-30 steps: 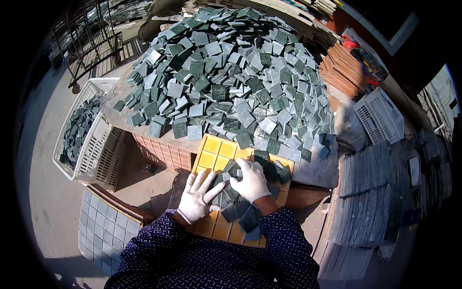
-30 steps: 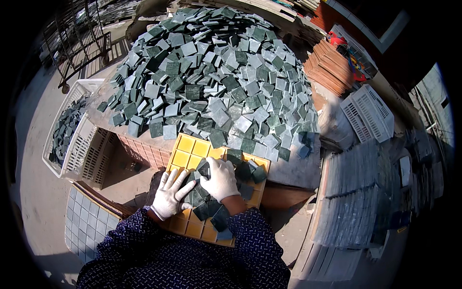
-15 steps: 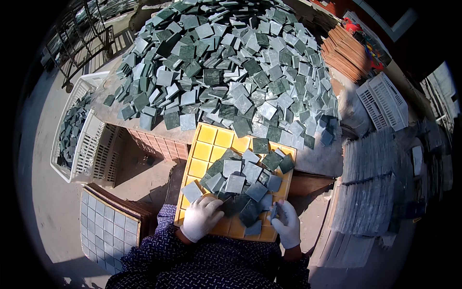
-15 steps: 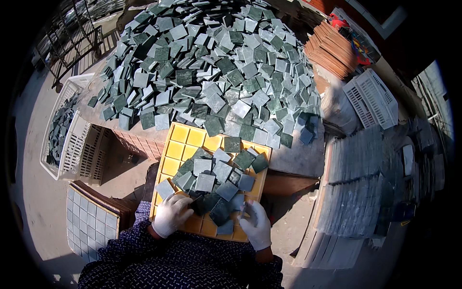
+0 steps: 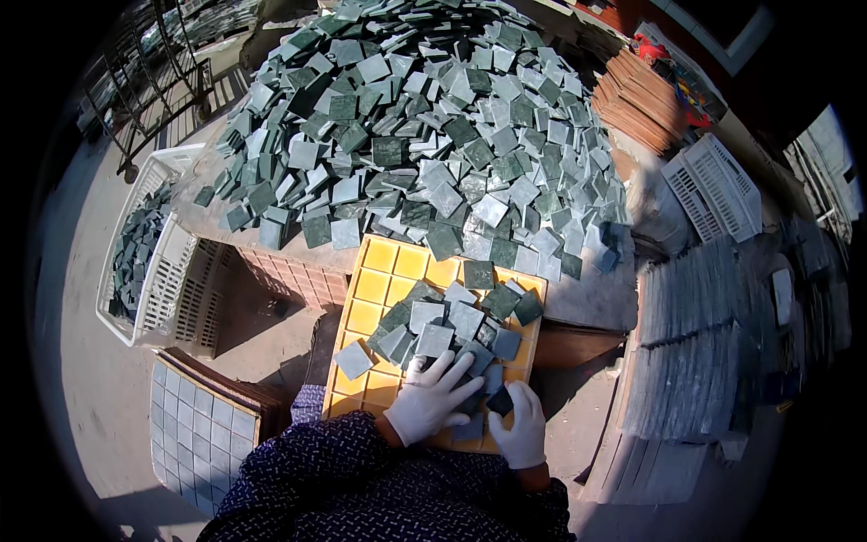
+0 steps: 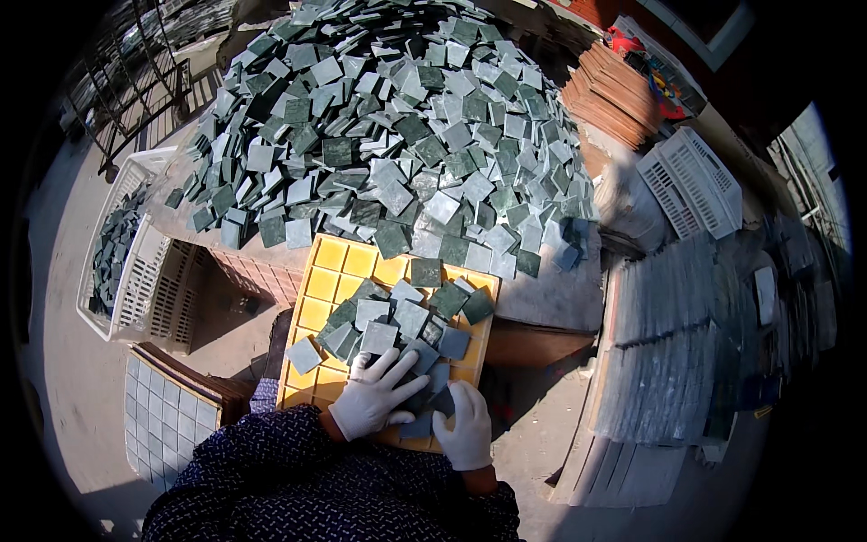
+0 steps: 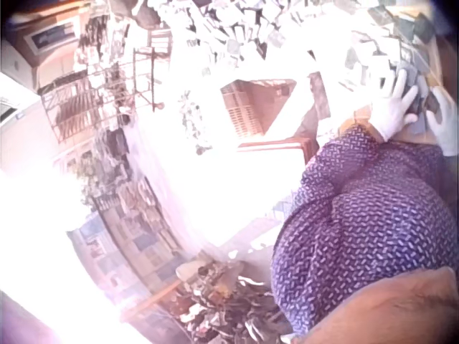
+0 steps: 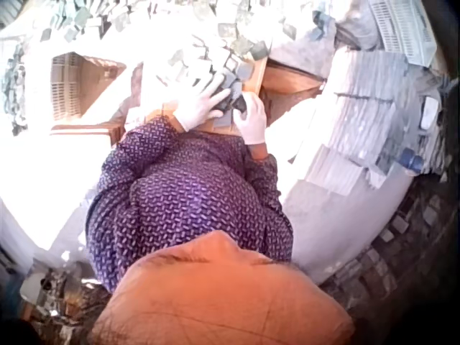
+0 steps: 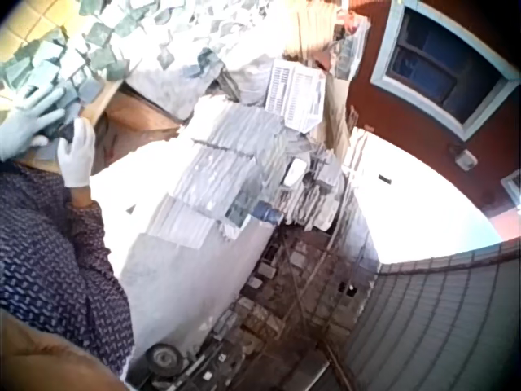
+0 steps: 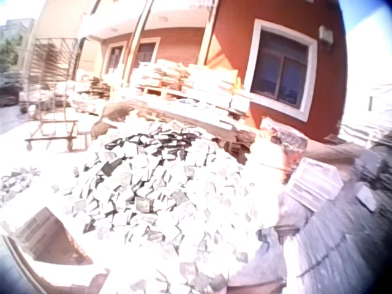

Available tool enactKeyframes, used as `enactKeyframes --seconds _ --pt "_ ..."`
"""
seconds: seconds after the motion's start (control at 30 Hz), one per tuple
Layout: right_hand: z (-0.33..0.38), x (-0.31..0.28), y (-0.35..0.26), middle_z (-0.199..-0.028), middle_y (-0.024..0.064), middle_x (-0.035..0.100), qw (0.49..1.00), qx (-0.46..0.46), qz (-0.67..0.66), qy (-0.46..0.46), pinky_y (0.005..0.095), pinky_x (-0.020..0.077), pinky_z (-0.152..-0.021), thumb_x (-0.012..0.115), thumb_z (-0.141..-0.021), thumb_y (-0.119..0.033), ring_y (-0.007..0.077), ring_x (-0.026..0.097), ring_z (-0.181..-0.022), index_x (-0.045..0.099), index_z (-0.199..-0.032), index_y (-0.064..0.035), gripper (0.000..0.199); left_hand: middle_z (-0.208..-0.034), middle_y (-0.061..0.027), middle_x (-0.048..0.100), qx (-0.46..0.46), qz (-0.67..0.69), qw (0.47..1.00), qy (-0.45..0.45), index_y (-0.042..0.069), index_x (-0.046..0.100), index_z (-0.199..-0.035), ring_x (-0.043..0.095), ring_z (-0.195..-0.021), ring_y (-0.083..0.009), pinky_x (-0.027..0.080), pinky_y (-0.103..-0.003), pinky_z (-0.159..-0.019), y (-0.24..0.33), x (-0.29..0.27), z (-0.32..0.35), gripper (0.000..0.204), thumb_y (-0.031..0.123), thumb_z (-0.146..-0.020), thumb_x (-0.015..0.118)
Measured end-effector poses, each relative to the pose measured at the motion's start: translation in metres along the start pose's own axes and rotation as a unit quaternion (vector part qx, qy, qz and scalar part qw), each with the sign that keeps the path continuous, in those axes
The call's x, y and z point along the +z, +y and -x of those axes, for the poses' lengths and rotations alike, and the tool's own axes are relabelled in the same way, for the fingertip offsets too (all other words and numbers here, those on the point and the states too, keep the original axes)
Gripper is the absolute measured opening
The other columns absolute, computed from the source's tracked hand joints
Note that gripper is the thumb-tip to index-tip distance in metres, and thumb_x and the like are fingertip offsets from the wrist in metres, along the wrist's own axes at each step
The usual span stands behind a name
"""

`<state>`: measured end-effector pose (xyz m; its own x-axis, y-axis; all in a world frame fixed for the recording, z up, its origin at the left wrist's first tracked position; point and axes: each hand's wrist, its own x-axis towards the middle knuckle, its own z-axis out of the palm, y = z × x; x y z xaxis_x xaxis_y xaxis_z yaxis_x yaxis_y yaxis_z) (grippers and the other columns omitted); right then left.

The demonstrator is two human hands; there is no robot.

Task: The person arranges small green square tiles onto a yellow grid board. They pick tiles from a large pile and place them into the grid slots one by one. After filling the board, they flip it over to reveal the completed pattern.

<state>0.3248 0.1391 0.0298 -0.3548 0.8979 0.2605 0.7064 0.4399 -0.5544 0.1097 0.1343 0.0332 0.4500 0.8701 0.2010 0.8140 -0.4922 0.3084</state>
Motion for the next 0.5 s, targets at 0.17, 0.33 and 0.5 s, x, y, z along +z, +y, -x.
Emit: enactKeyframes --seconds 0.17,0.33,0.5 --pt "-0.004 0.005 0.004 -0.122 0.0173 0.054 1.000 -0.006 -0.004 0.021 0.0416 0.0479 -0.094 0.072 -0.073 -0.008 0.0353 0.054 -0.112 0.053 -0.124 -0.0046 0.054 -0.138 -0.0140 0.047 -0.055 -0.005 0.997 0.044 0.016 0.050 -0.136 0.047 -0.122 -0.0328 0.034 -0.051 -0.103 -0.030 -0.024 -0.020 0.066 0.049 -0.080 0.064" --pt "-0.009 0.016 0.000 -0.122 0.0158 0.054 0.999 -0.004 -0.038 -0.010 0.0407 0.0471 -0.095 0.072 -0.073 -0.009 0.0338 0.054 -0.113 0.053 -0.123 -0.0056 0.054 -0.127 -0.0122 0.053 -0.070 -0.019 0.994 0.082 0.014 0.056 -0.127 0.049 -0.118 -0.0334 0.041 -0.045 -0.096 -0.079 -0.018 -0.031 0.060 0.043 -0.077 0.070" --pt "-0.011 0.015 0.001 -0.123 0.0164 0.054 0.999 0.008 -0.036 0.005 0.0408 0.0476 -0.094 0.073 -0.072 -0.010 0.0346 0.055 -0.112 0.053 -0.123 -0.0053 0.055 -0.112 -0.0179 0.058 -0.175 0.167 0.948 0.208 0.004 0.058 -0.120 0.055 -0.103 -0.0390 0.047 -0.044 -0.087 -0.155 -0.011 -0.066 0.058 0.041 -0.078 0.072"
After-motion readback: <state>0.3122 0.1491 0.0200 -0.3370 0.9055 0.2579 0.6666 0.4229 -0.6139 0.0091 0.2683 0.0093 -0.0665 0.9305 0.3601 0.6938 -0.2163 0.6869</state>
